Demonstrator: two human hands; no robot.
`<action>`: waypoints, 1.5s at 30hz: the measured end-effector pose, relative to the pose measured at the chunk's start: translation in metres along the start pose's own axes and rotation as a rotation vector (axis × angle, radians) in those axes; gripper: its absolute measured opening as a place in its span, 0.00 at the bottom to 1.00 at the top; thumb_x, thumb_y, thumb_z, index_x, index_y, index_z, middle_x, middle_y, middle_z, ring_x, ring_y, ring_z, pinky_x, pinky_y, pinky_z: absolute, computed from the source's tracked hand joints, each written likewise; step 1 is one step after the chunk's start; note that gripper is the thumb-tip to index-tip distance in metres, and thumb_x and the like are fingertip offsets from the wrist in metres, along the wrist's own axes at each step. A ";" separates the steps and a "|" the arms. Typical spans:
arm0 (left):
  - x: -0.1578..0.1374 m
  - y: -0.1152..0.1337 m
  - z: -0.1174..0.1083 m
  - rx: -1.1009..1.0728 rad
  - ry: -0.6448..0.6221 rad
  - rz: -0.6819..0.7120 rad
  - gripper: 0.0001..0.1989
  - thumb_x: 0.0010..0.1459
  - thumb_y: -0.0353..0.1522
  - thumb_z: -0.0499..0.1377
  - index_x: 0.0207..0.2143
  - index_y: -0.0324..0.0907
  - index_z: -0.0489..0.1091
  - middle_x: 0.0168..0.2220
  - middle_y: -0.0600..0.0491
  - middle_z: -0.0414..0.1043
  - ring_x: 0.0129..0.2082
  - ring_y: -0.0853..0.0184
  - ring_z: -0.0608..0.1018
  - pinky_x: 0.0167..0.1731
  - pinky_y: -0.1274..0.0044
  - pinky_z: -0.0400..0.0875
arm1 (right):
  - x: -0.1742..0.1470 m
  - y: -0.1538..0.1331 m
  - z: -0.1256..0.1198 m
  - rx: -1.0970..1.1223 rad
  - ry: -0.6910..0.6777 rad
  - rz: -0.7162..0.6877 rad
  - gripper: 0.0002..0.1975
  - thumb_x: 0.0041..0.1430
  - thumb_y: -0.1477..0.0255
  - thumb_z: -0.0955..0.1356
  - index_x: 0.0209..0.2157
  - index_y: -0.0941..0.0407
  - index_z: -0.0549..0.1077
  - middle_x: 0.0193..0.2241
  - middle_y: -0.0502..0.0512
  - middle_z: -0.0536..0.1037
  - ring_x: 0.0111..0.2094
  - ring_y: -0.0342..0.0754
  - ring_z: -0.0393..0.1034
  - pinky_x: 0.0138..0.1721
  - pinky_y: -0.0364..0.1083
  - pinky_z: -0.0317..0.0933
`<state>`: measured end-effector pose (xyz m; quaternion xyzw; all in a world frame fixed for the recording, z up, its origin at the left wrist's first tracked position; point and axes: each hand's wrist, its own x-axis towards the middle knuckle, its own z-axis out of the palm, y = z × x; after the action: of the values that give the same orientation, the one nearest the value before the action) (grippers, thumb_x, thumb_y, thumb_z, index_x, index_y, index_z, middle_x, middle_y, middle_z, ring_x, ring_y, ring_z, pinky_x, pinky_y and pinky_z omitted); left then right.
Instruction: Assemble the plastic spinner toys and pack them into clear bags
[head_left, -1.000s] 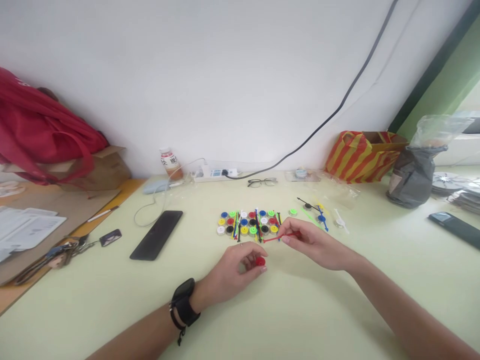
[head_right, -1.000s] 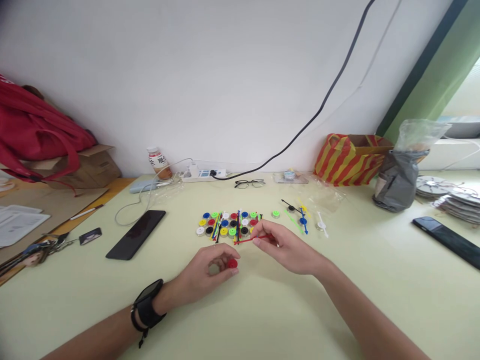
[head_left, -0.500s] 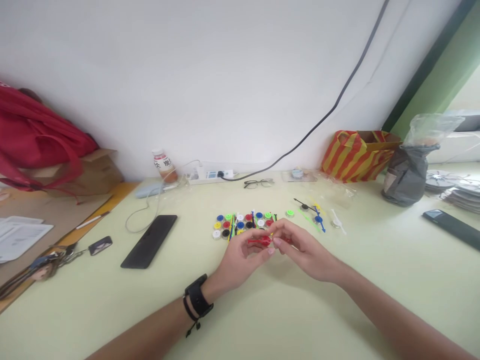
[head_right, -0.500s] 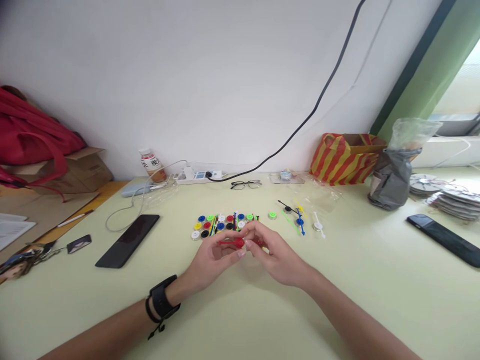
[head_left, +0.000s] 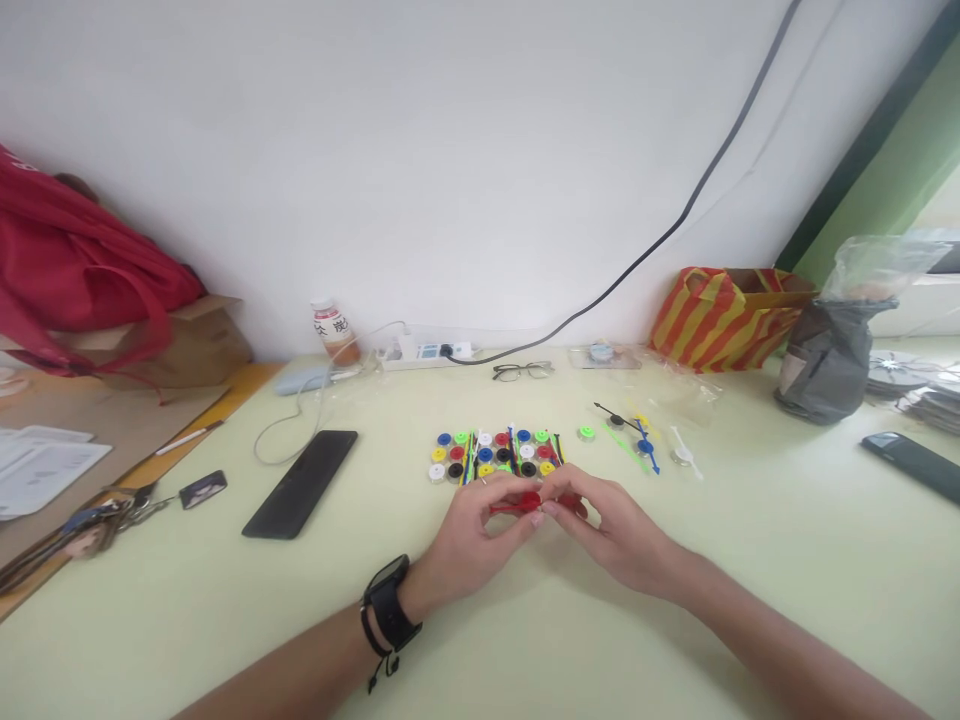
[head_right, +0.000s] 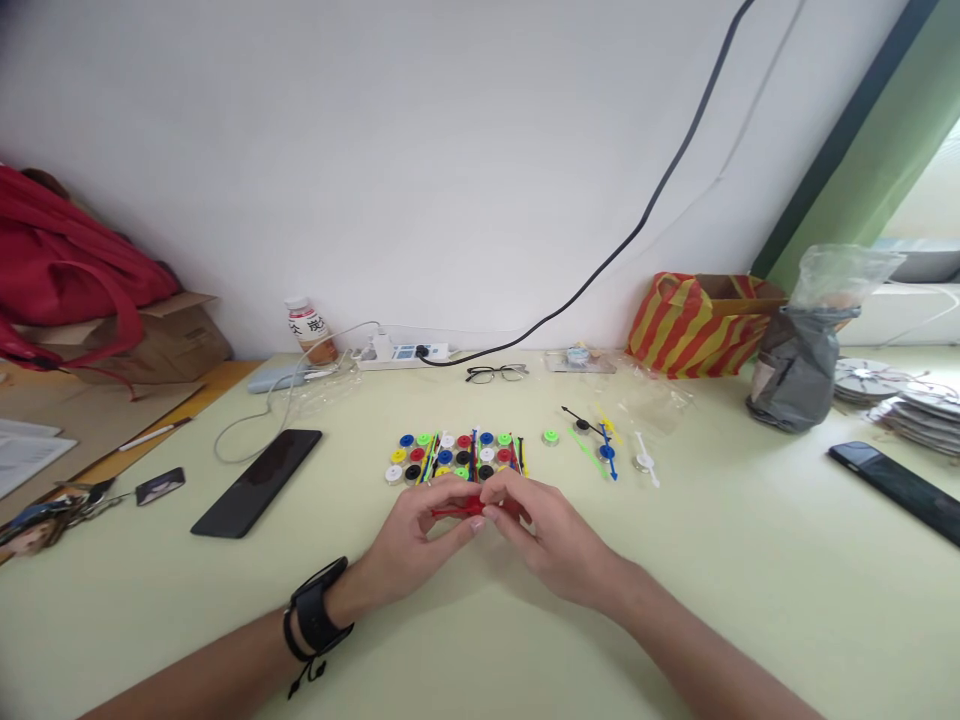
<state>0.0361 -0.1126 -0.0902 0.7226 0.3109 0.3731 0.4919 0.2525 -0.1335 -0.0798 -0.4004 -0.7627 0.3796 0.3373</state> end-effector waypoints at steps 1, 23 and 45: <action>0.000 0.000 0.000 0.014 -0.005 0.009 0.14 0.67 0.35 0.63 0.53 0.44 0.78 0.49 0.46 0.78 0.50 0.60 0.80 0.54 0.68 0.78 | 0.000 0.001 0.001 -0.011 -0.004 -0.013 0.07 0.74 0.67 0.60 0.42 0.51 0.68 0.37 0.52 0.75 0.34 0.46 0.65 0.34 0.45 0.60; -0.005 -0.004 -0.005 0.182 0.093 0.130 0.13 0.65 0.30 0.63 0.51 0.44 0.77 0.46 0.48 0.79 0.46 0.62 0.82 0.47 0.71 0.82 | 0.000 0.010 0.004 -0.076 0.055 -0.106 0.07 0.72 0.66 0.65 0.40 0.51 0.72 0.36 0.53 0.78 0.34 0.47 0.68 0.35 0.45 0.62; -0.005 -0.003 -0.004 0.258 0.099 0.211 0.08 0.60 0.25 0.64 0.41 0.42 0.78 0.37 0.51 0.81 0.36 0.67 0.81 0.39 0.77 0.74 | 0.001 -0.001 0.007 0.149 0.094 0.017 0.04 0.67 0.72 0.68 0.44 0.52 0.70 0.31 0.48 0.71 0.30 0.43 0.64 0.33 0.44 0.60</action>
<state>0.0298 -0.1133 -0.0935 0.7891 0.3025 0.4146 0.3375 0.2465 -0.1353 -0.0821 -0.3982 -0.7122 0.4188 0.3985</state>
